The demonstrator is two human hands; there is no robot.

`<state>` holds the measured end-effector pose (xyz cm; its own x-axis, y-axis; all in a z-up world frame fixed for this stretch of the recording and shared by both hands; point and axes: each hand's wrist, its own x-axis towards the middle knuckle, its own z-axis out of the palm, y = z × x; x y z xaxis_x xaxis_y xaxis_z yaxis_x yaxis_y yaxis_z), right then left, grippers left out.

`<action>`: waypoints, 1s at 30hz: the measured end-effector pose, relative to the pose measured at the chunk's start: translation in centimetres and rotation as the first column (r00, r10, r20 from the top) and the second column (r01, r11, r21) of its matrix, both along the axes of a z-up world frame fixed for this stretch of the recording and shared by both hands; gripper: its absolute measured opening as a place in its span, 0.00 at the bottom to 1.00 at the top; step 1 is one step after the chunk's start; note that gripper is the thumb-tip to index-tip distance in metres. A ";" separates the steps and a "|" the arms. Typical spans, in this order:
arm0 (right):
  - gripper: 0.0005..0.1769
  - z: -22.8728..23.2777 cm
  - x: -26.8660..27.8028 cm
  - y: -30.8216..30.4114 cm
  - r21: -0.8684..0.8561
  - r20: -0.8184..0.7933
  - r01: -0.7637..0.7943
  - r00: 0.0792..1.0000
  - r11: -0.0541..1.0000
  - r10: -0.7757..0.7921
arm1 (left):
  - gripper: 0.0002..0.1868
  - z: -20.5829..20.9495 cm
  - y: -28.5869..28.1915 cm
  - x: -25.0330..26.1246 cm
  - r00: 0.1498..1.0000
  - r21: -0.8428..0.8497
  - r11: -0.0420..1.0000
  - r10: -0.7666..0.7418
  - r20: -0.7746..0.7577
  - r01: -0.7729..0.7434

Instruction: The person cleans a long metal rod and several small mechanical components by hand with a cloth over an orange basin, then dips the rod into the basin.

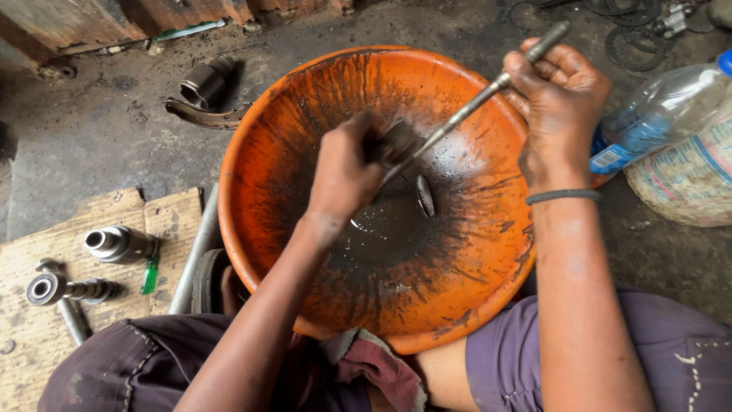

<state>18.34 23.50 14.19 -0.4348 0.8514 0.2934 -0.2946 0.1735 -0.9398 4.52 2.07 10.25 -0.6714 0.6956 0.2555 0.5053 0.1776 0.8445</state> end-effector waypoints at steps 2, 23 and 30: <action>0.12 -0.4 0.0 -0.3 0.052 -0.015 0.000 1.000 0.999 0.001 | 0.14 -0.4 0.9 0.7 0.880 0.224 0.969 0.019 -0.474 0.100; 0.12 -1.4 -0.7 -1.3 0.116 0.084 0.062 0.994 0.991 -0.072 | 0.12 -3.3 1.2 0.9 0.994 0.034 0.994 0.101 0.029 -0.102; 0.10 -2.0 -1.0 -1.5 0.037 0.109 0.043 0.993 0.998 -0.047 | 0.17 -4.7 -2.2 -1.7 0.985 -0.150 0.978 0.156 0.077 -0.143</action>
